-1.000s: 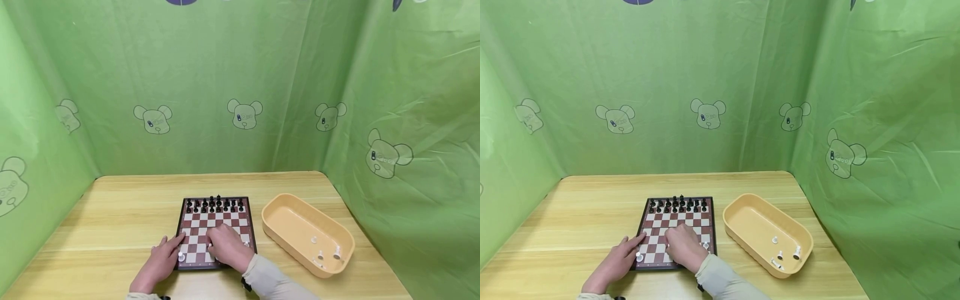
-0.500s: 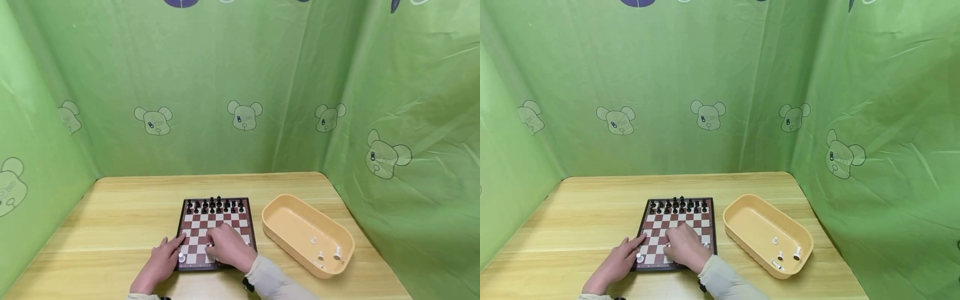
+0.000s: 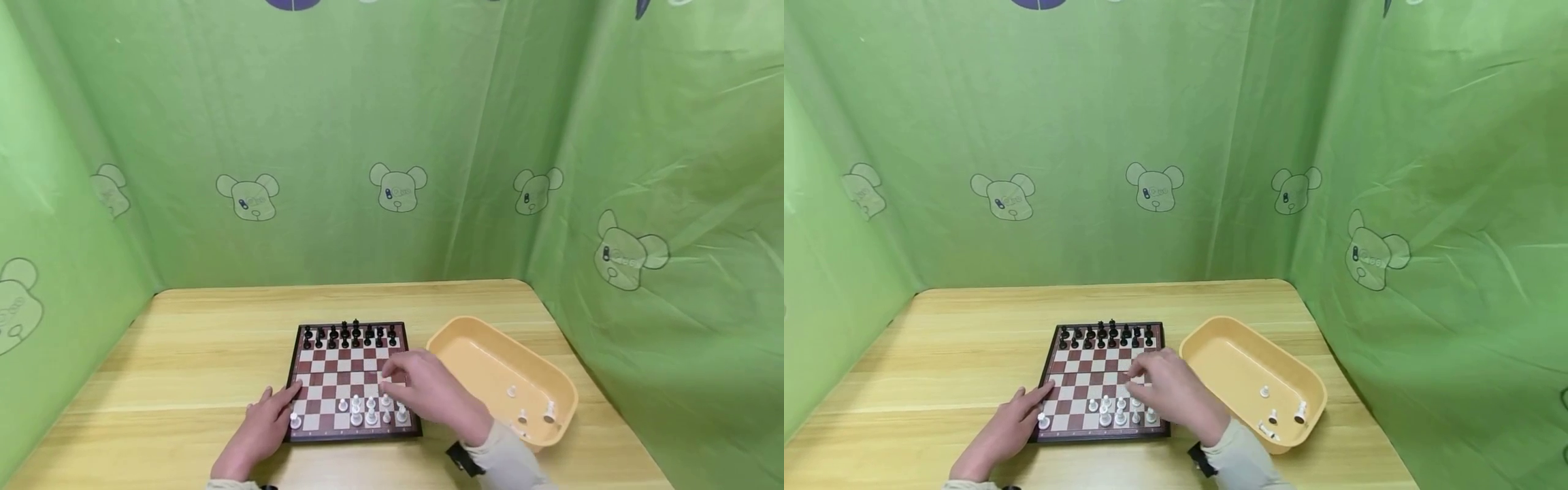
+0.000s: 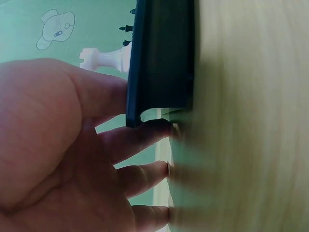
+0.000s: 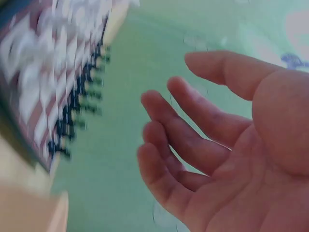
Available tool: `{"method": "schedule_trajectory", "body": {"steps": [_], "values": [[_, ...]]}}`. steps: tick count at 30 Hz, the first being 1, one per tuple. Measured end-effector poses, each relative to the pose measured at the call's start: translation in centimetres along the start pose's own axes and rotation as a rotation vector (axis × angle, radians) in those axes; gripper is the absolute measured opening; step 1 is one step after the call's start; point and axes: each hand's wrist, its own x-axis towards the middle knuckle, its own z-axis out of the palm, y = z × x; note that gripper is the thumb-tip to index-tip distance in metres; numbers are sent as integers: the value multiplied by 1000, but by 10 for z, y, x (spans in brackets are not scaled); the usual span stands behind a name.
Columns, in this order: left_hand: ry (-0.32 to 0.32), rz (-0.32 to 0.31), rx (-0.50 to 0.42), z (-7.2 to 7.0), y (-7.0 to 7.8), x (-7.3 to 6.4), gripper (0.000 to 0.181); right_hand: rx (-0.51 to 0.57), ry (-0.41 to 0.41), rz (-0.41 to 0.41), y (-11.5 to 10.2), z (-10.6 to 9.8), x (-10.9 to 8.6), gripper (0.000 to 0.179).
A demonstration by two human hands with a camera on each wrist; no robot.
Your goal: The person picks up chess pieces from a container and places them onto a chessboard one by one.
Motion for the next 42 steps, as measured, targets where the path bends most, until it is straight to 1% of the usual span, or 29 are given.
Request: {"method": "schedule_trajectory", "body": {"steps": [1,4,6,11,14,17,20,22,25,28,31,33,36,37,39,42], "values": [[1,2,0,0,0,0,46,2,11,11,4,-7,-4,15],[0,0,-2,0,0,0,46,3,48,82,21,-26,-19,13],[-1,-2,-4,0,1,0,46,-18,71,128,34,-40,-30,14],[-5,-15,0,0,1,-1,46,-31,87,216,68,-71,-60,22],[-2,-18,5,0,0,-1,46,-37,93,288,87,-83,-76,29],[1,-16,7,0,-1,0,46,-42,91,359,106,-90,-89,36],[-1,-17,4,0,-2,-1,46,-37,76,414,119,-92,-99,41],[-1,-14,2,0,-2,-1,46,-47,57,425,125,-90,-102,42],[0,-11,-1,0,-2,-1,46,-57,26,428,129,-85,-104,41],[2,-8,-3,-1,-2,-1,46,-72,-23,437,131,-78,-105,42],[1,-8,-1,-1,-1,-1,46,-94,-76,461,133,-70,-104,47],[1,-10,2,-1,-1,-1,46,-136,-103,448,134,-66,-103,47],[0,-13,3,-1,-1,-1,46,-181,-129,419,134,-60,-102,32],[1,-12,3,-1,-2,-1,46,-203,-132,397,134,-58,-102,27],[2,-7,5,-1,-2,0,46,-226,-132,381,136,-56,-101,27],[2,-3,6,-1,-2,0,46,-240,-125,384,138,-53,-100,30]]}}
